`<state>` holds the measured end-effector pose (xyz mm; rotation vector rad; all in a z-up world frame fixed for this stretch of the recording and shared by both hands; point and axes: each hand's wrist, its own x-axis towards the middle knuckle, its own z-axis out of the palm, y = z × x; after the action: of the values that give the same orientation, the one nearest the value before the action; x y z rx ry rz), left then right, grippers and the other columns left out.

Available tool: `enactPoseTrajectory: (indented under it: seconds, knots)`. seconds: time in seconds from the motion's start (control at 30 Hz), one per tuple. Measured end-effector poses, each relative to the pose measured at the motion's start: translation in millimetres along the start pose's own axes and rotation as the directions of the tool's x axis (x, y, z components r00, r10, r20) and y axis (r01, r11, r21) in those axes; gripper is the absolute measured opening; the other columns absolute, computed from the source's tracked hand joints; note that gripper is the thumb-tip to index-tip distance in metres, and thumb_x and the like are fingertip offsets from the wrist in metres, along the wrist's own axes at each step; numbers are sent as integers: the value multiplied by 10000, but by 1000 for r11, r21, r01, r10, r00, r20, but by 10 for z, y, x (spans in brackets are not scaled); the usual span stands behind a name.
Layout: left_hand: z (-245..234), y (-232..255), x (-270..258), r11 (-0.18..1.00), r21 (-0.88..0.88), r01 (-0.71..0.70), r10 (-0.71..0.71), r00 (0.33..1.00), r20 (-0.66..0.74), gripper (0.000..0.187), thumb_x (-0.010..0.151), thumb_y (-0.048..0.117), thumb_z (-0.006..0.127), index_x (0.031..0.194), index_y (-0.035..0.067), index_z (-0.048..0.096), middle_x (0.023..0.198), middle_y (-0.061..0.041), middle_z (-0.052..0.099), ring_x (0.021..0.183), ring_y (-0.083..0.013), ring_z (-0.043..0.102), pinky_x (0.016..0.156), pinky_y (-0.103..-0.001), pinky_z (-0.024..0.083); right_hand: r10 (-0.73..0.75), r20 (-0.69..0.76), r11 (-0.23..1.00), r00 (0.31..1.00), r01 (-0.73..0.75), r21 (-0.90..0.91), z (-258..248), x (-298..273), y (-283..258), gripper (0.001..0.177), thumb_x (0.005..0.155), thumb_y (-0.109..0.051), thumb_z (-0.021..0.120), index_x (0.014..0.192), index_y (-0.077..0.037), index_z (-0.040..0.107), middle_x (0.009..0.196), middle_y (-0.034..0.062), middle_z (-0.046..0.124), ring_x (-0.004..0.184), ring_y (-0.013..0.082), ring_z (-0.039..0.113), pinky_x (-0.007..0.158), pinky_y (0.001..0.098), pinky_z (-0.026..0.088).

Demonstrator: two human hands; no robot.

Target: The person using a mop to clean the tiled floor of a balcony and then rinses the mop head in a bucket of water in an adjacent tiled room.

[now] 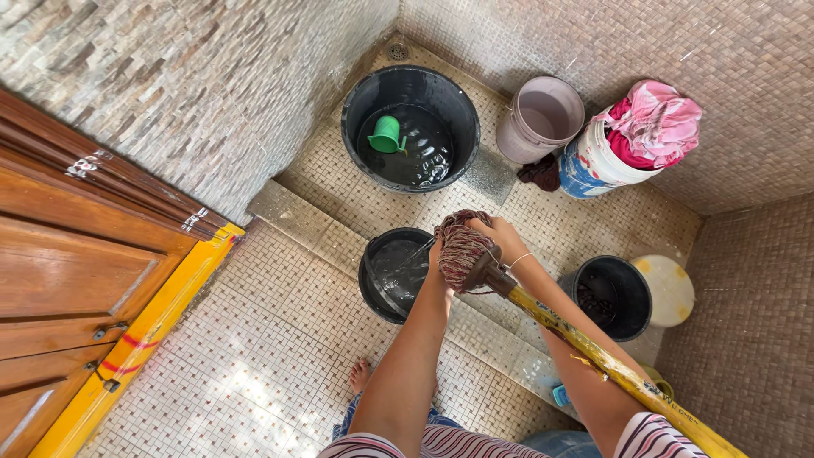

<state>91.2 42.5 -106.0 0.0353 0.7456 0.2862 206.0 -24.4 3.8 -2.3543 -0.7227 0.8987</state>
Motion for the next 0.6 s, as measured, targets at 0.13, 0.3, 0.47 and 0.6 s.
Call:
enactPoseTrajectory:
  seconds: [0.13,0.3,0.47,0.6]
  knots:
    - [16,153,-170,991,122,-62,54,997,63,486,1060,449,478,1328,71,623,1194,-97,689,1034,-224,687,866,-381,578,51,39,998,998,-52,24,12,16,-62,636,842,-571,612,1045,14,756,901,198,762,846,295,734,823,388,542]
    - [345,648,-557,921,335,199,-237,969,75,806,949,724,308,1423,120,550,1394,-147,625,1218,-330,626,990,-517,511,2,56,983,998,-13,184,-5,-83,-178,646,820,-567,625,1146,-21,740,968,163,768,888,257,710,845,358,534]
    - [706,1185,-1010,544,818,187,11,973,-230,771,929,672,318,1560,228,302,1621,-106,309,1457,-427,355,1075,-740,340,106,72,936,992,-124,329,45,-38,-118,659,810,-541,673,1133,32,729,953,133,753,841,226,693,766,348,539]
    - [800,1129,-1047,-118,967,-228,282,926,253,669,984,552,443,1409,61,607,1550,-220,489,1473,-488,321,1188,-552,277,204,45,950,978,-209,231,118,267,217,638,855,-538,670,1124,38,729,917,169,742,780,231,695,705,331,531]
